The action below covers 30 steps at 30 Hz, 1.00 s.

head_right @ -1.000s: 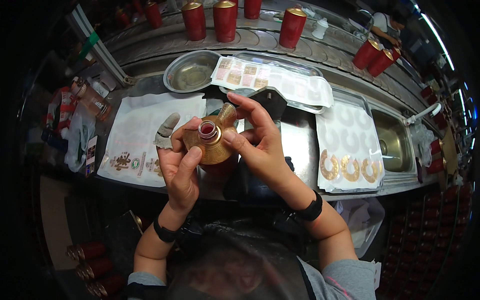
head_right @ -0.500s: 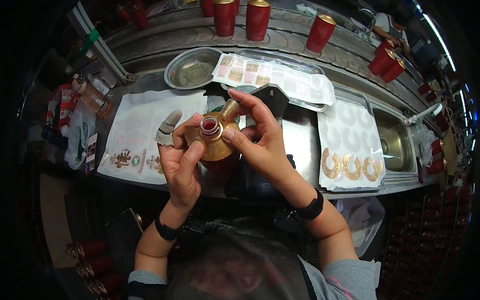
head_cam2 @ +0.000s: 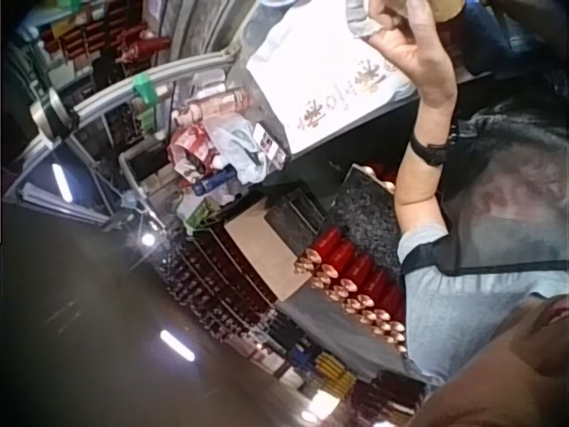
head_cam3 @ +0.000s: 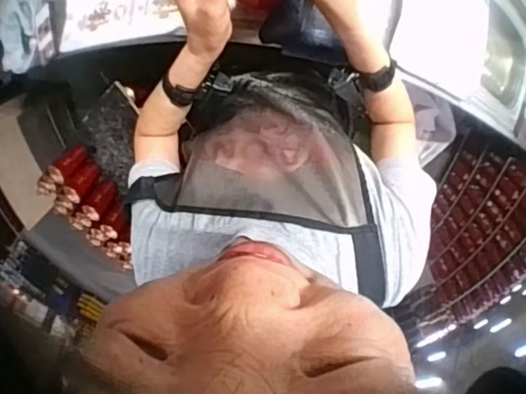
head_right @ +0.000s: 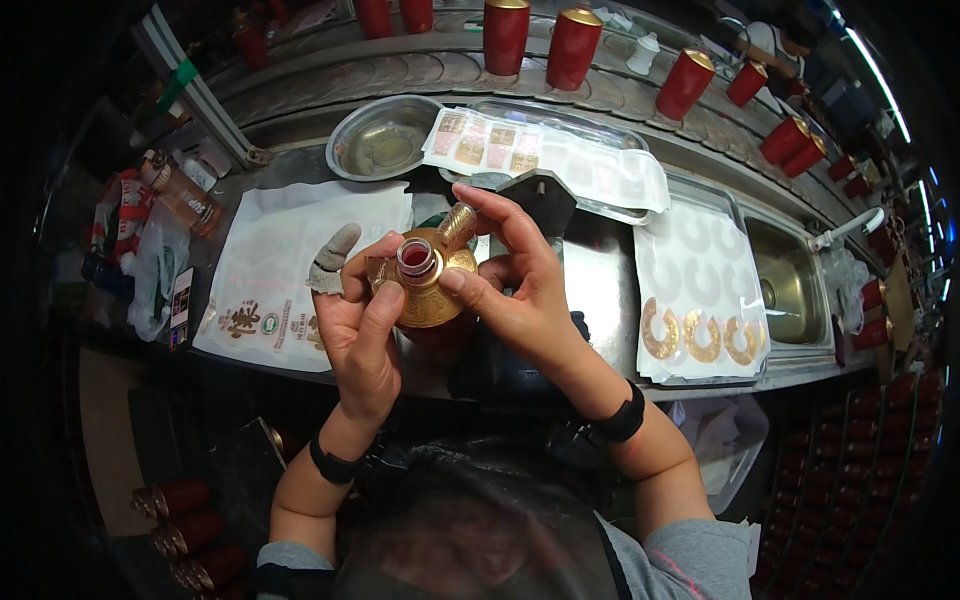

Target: Applying labels and decorative seals to red and gold liquor bottles on a production line.

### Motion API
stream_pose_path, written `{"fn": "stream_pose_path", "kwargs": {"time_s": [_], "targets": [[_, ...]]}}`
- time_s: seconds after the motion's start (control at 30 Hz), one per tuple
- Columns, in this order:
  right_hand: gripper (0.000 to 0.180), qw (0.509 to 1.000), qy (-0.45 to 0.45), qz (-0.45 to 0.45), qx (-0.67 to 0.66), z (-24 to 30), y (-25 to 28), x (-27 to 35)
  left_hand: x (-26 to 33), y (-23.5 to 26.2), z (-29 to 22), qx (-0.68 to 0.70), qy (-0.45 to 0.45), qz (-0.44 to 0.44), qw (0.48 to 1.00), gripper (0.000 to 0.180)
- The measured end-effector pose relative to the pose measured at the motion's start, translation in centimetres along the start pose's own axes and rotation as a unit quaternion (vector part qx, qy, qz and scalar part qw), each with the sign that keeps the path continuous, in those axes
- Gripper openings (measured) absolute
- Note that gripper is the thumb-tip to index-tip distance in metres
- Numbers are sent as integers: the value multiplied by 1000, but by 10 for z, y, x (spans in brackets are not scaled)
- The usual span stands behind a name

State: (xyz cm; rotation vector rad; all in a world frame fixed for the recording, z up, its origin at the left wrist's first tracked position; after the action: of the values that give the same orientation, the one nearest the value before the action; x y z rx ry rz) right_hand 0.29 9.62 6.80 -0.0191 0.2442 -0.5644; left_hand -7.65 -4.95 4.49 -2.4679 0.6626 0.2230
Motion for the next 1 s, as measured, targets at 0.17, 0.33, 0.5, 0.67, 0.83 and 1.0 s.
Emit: {"fn": "stream_pose_path", "kwargs": {"time_s": [0.17,0.33,0.5,0.67,0.83,1.0], "targets": [[69,1000,-9,5,-2,-2,1,0,-1,1,-1,2,18,-1,1000,56],[72,999,44,-3,32,-6,3,-3,-1,-2,-2,5,19,-6,1000,56],[69,1000,18,2,-3,-6,3,-2,-1,0,-1,-3,15,-6,1000,56],[71,1000,-4,5,3,-2,1,0,0,3,-2,10,28,9,1000,58],[77,1000,3,-7,25,-6,3,1,-1,4,-3,16,33,24,999,60],[78,1000,14,-7,23,-8,2,-1,-1,6,-2,15,41,22,999,62]]}}
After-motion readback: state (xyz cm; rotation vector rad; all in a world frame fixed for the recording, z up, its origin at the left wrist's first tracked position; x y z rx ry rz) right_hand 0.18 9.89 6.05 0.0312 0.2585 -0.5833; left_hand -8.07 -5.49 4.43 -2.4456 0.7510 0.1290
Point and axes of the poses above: each hand's wrist, its own x-axis away from the middle knuckle, its own y-axis out of the back of the hand, z = x × y, the point moved 3 cm from there along -x, towards the middle knuckle, and after that the axes turned 7 degrees about -z, right-handed, at the moved point
